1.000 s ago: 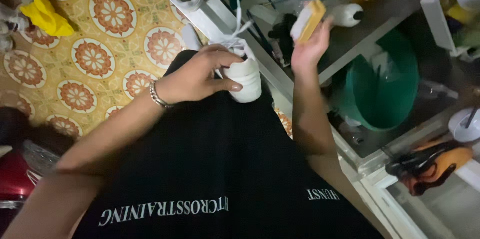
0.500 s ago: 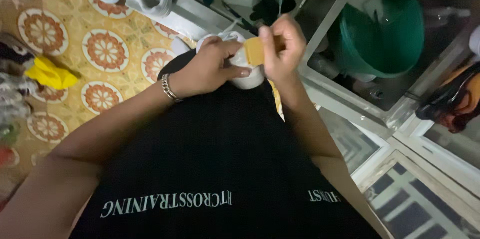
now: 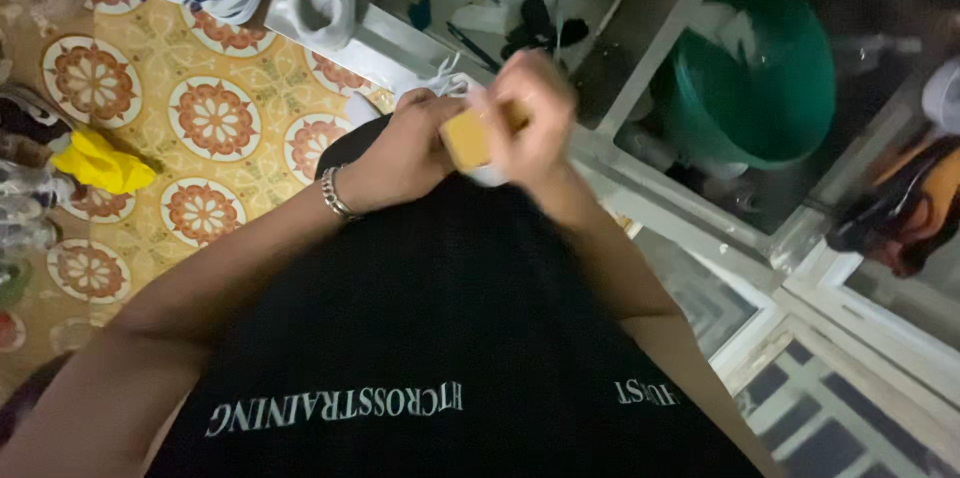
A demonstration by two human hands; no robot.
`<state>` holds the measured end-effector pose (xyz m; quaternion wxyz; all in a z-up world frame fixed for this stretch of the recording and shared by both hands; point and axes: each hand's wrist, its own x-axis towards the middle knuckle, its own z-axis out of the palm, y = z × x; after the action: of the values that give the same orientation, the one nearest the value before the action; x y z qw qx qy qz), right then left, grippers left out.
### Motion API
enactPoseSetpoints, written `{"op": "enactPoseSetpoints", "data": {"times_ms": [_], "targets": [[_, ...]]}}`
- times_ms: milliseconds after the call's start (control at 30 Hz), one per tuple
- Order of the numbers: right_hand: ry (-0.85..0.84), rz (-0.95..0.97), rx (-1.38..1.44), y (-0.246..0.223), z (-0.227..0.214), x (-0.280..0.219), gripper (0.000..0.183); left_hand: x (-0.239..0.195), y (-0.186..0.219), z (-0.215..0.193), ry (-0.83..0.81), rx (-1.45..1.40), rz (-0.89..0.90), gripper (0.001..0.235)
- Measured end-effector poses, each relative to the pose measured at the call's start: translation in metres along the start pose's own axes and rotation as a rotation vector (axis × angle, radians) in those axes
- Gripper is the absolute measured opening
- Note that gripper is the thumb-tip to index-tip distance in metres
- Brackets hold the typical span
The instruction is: The person scrubs a white sneaker with a brush over a sink, then switches to a second white sneaker with blue accents and continues scrubbing. The person holds each shoe with one hand and brushes with the other, rotating the shoes to clean different areas.
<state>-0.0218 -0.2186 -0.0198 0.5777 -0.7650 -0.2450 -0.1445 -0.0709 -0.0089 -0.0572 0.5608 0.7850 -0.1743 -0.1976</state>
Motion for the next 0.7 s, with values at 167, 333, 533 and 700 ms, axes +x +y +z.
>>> {"op": "enactPoseSetpoints", "data": {"times_ms": [167, 333, 533, 700], "targets": [[-0.016, 0.067, -0.032, 0.014, 0.013, 0.011, 0.038, -0.017, -0.017, 0.009, 0.137, -0.029, -0.096, 0.051], [-0.141, 0.051, 0.043, 0.018, 0.020, 0.023, 0.039, -0.029, 0.002, -0.008, 0.206, -0.021, -0.122, 0.031], [-0.165, -0.079, 0.083, 0.015, 0.048, 0.016, 0.039, -0.041, -0.011, 0.009, 0.312, -0.006, -0.122, 0.031], [-0.187, 0.036, 0.005, 0.043, 0.033, 0.025, 0.036, -0.050, 0.005, -0.003, 0.375, -0.101, -0.158, 0.046]]}}
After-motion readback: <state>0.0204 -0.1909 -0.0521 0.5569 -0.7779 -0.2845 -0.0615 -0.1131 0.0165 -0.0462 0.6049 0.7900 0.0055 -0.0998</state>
